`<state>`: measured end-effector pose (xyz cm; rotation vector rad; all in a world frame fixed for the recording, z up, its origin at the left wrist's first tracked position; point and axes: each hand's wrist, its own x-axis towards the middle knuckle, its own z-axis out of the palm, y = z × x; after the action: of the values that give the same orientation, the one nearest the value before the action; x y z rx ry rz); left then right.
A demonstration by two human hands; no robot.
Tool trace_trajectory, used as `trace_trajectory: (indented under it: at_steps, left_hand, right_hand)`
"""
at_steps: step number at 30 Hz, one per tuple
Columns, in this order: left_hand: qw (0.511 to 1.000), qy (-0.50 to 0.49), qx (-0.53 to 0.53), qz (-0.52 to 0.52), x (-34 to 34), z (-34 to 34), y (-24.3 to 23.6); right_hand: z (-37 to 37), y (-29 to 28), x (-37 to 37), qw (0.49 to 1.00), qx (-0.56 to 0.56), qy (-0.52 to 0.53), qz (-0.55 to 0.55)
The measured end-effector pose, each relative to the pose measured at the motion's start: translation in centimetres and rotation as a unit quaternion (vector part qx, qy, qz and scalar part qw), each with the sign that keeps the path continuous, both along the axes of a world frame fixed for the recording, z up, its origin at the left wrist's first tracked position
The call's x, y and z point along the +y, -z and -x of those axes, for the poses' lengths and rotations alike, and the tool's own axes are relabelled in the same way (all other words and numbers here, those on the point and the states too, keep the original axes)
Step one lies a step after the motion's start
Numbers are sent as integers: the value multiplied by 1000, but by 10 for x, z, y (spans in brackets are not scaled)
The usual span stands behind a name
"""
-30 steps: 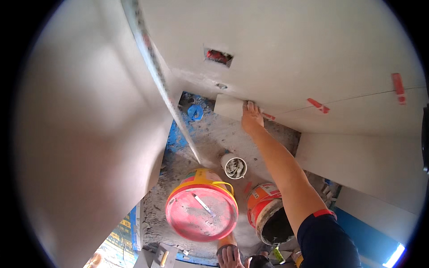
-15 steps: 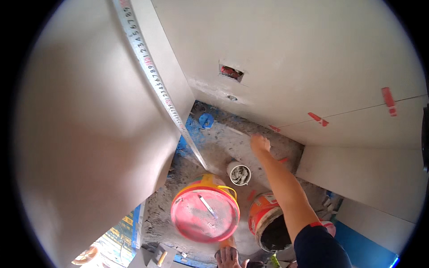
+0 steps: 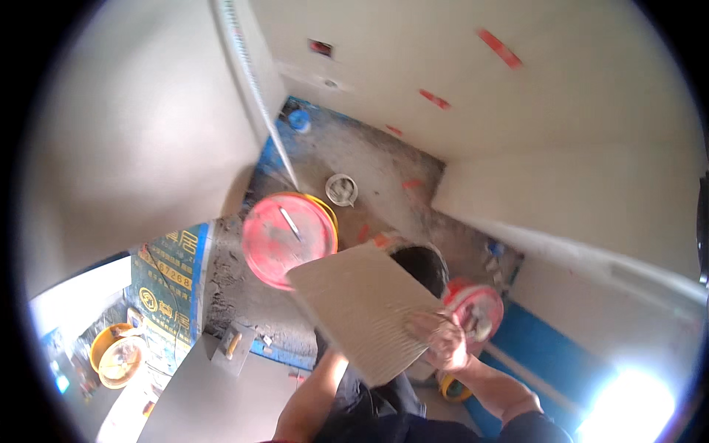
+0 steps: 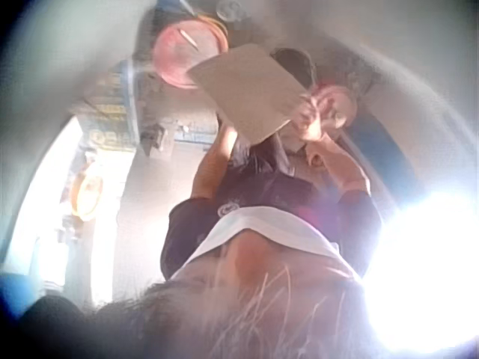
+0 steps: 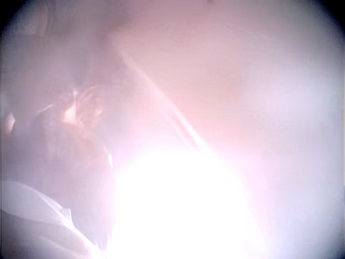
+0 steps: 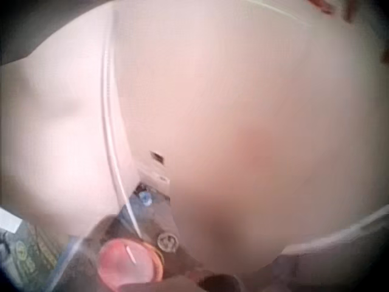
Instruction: The person cuts a ceramic tile using an angle grinder, applies adhesive to the back of the tile with a notched trowel, and installs the tile into a recessed wall niche. They use a rubber mallet to secure the tile and a measuring tape to check dimensions.
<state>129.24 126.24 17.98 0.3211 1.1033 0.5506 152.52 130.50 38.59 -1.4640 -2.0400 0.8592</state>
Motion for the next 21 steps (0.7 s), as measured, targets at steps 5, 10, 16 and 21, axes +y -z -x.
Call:
trace_trajectory:
  at_steps: [5, 10, 16, 21]
  left_hand:
    - [946, -126, -258, 150, -15, -51, -57]
    - [944, -177, -224, 165, -49, 5, -63]
    - [937, -251, -169, 172, -49, 70, -40]
    - [934, -226, -151, 232, -31, 69, 0]
  right_hand:
    - [4, 10, -119, 992, 13, -120, -45]
    - [21, 9, -174, 999, 15, -46, 18]
    - [15, 129, -219, 936, -104, 240, 235]
    - [47, 252, -182, 749, -230, 166, 599]
